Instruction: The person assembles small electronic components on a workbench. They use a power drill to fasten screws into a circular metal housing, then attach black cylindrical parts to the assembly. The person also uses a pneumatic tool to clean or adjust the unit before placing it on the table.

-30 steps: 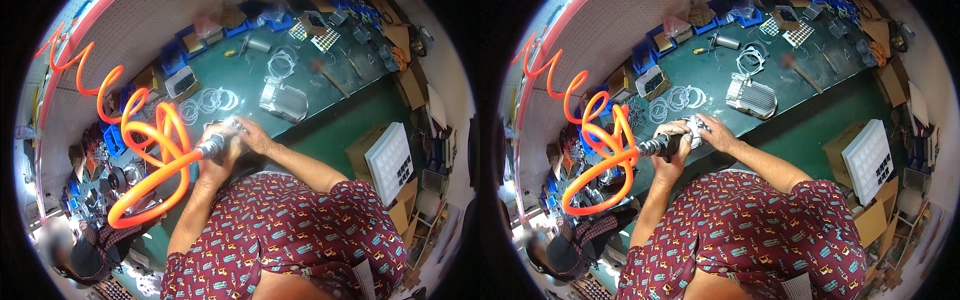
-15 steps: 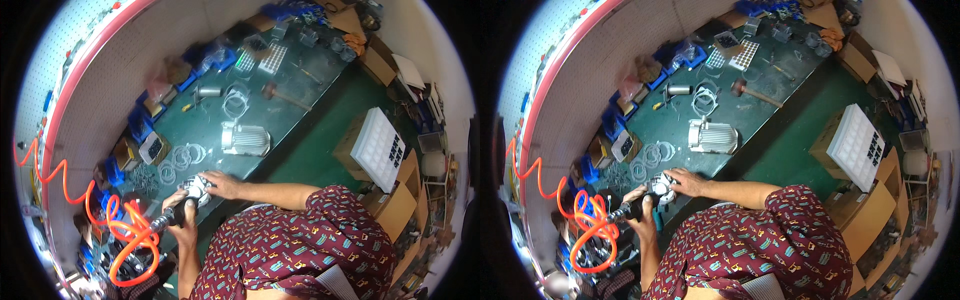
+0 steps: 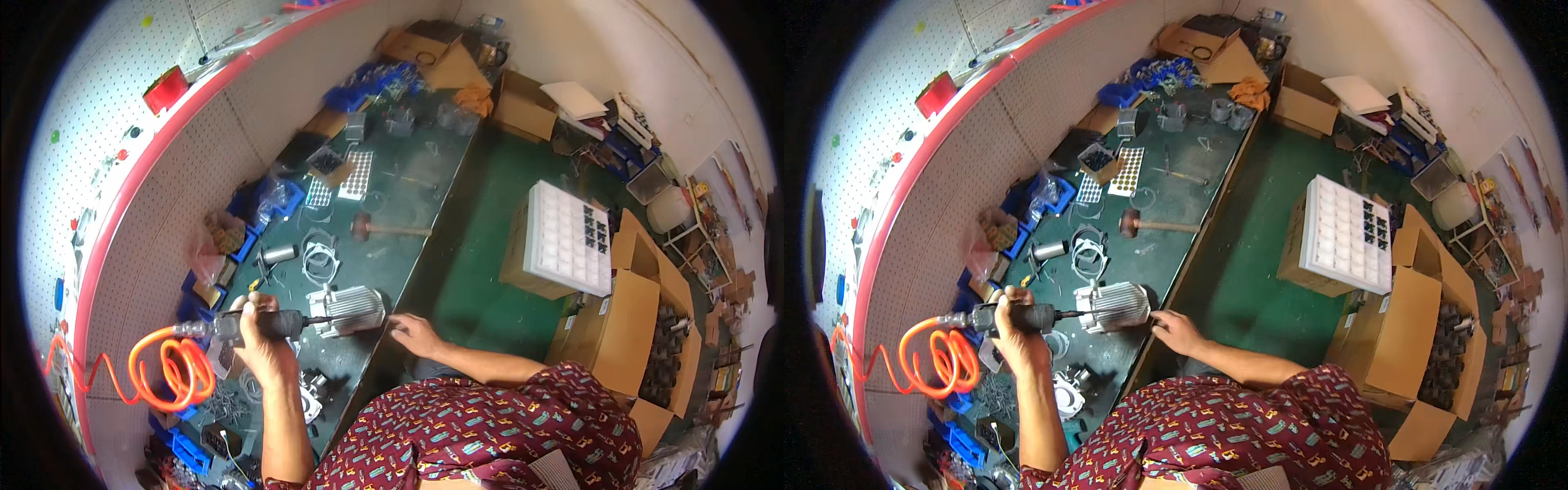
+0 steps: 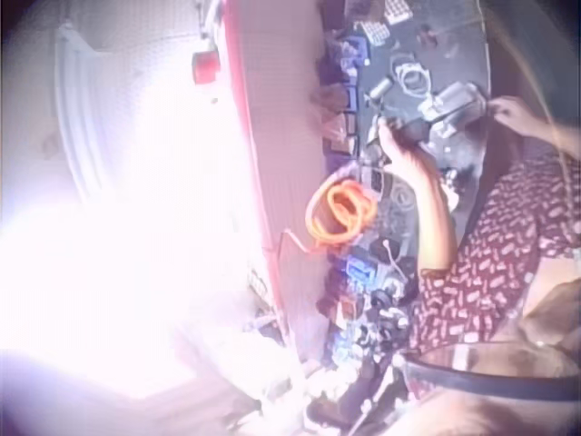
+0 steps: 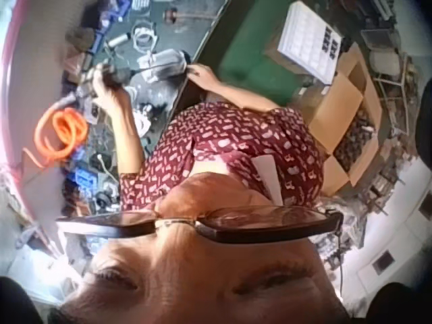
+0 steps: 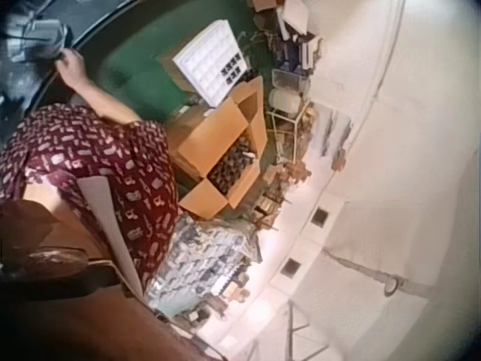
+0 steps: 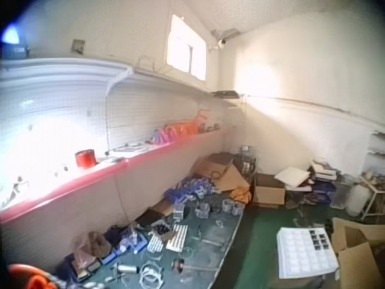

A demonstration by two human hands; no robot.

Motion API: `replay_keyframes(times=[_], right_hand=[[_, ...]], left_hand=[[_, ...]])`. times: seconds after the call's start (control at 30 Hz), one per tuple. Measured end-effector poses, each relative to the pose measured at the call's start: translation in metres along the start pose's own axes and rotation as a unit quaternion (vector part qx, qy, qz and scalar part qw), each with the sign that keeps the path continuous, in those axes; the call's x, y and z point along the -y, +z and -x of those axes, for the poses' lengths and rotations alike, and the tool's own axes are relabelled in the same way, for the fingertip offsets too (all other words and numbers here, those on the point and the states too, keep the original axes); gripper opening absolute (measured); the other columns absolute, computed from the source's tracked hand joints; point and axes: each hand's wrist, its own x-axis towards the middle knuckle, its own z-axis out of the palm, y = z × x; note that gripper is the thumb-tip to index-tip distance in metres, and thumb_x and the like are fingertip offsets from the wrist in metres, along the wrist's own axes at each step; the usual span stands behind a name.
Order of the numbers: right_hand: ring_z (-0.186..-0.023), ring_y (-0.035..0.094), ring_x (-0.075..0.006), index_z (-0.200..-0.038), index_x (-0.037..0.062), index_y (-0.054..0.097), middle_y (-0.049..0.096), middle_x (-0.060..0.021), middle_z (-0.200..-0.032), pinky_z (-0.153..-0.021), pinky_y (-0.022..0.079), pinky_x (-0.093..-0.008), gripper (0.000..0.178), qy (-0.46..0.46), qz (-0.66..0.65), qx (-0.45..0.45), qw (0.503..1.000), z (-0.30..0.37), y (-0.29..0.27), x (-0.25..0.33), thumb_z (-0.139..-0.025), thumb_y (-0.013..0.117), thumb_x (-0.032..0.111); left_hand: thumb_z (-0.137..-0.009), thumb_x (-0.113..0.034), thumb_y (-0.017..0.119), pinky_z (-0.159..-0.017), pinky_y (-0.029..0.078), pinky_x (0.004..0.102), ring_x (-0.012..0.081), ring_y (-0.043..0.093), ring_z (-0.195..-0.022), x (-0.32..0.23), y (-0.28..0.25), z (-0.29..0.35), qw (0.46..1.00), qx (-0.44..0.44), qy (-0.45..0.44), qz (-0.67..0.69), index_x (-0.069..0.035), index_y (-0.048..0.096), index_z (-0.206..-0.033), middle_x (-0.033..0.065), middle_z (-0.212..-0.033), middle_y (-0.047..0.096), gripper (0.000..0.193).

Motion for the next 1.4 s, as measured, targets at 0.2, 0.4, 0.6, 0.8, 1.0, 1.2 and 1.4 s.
replay_keyframes(times=[0.2, 0.4, 0.6, 0.8, 1.0, 1.2, 1.4], right_hand=[[-0.099, 0.07, -0.029, -0.113, -0.0005, 0.069, 0.071, -0.0188, -0.107, -0.086, 0.054, -0.0369, 0.033, 0.168, 0.127, -0.215, 0.954, 0.099, -0.11, -0.139, -0.086, 0.068, 0.019], [-0.093, 0.067, -0.0381, -0.099, 0.0, 0.073, 0.07, -0.0216, -0.099, -0.082, 0.053, -0.0468, 0.031, 0.354, 0.245, -0.204, 0.879, 0.227, -0.178, -0.248, -0.08, 0.069, 0.024], [-0.071, 0.067, -0.0368, -0.092, 0.0008, 0.073, 0.069, -0.0205, -0.08, -0.069, 0.053, -0.0437, 0.021, 0.31, 0.196, -0.252, 0.896, 0.187, -0.287, -0.265, -0.08, 0.067, 0.017], [-0.085, 0.071, -0.0338, -0.1, -0.002, 0.072, 0.072, -0.0217, -0.092, -0.078, 0.055, -0.0402, 0.029, 0.218, 0.165, -0.274, 0.922, 0.01, -0.41, -0.275, -0.083, 0.065, 0.021], [-0.093, 0.07, -0.033, -0.107, -0.0019, 0.07, 0.071, -0.0209, -0.101, -0.084, 0.054, -0.0395, 0.032, 0.198, 0.138, -0.192, 0.951, -0.145, -0.462, -0.235, -0.084, 0.066, 0.02], [-0.087, 0.07, -0.0291, -0.108, -0.0013, 0.07, 0.072, -0.0187, -0.099, -0.079, 0.055, -0.0367, 0.03, 0.17, 0.173, -0.11, 0.964, -0.219, -0.474, -0.213, -0.086, 0.067, 0.019], [-0.083, 0.07, -0.0231, -0.107, -0.0023, 0.07, 0.073, -0.016, -0.094, -0.075, 0.054, -0.035, 0.026, 0.043, 0.158, -0.076, 0.983, -0.344, -0.485, -0.185, -0.088, 0.067, 0.015]], left_hand=[[-0.089, -0.011, 0.065, -0.07, 0.052, 0.0369, 0.0199, 0.061, -0.074, 0.167, 0.011, -0.065, 0.978, -0.122, -0.162, 0.041, -0.003, 0.06, -0.091, 0.0069, -0.085, 0.064, 0.01], [-0.084, -0.005, 0.066, -0.062, 0.052, 0.0345, 0.0174, 0.06, -0.069, 0.294, 0.035, -0.091, 0.968, -0.183, -0.167, -0.045, -0.005, 0.059, -0.088, 0.005, -0.08, 0.062, 0.009], [-0.081, -0.007, 0.072, -0.06, 0.057, 0.0399, 0.0243, 0.063, -0.067, 0.382, 0.049, -0.136, 0.949, -0.282, -0.134, -0.048, 0.001, 0.051, -0.089, 0.0115, -0.081, 0.062, 0.024], [-0.079, -0.023, 0.076, -0.072, 0.059, 0.0428, 0.0267, 0.067, -0.079, 0.436, 0.063, -0.17, 0.9, -0.394, -0.17, -0.075, 0.007, 0.055, -0.101, 0.0135, -0.094, 0.066, 0.043], [-0.081, -0.028, 0.078, -0.075, 0.06, 0.0457, 0.0322, 0.068, -0.086, 0.458, 0.084, -0.192, 0.862, -0.449, -0.2, -0.127, 0.014, 0.054, -0.115, 0.0209, -0.11, 0.065, 0.059], [-0.083, -0.03, 0.078, -0.077, 0.06, 0.0459, 0.0348, 0.069, -0.088, 0.499, 0.065, -0.211, 0.842, -0.455, -0.233, -0.174, 0.013, 0.053, -0.122, 0.0224, -0.115, 0.065, 0.064], [-0.085, -0.02, 0.073, -0.072, 0.056, 0.0414, 0.0261, 0.065, -0.093, 0.487, 0.102, -0.211, 0.841, -0.438, -0.27, -0.164, -0.003, 0.051, -0.121, 0.0113, -0.11, 0.064, 0.045]])
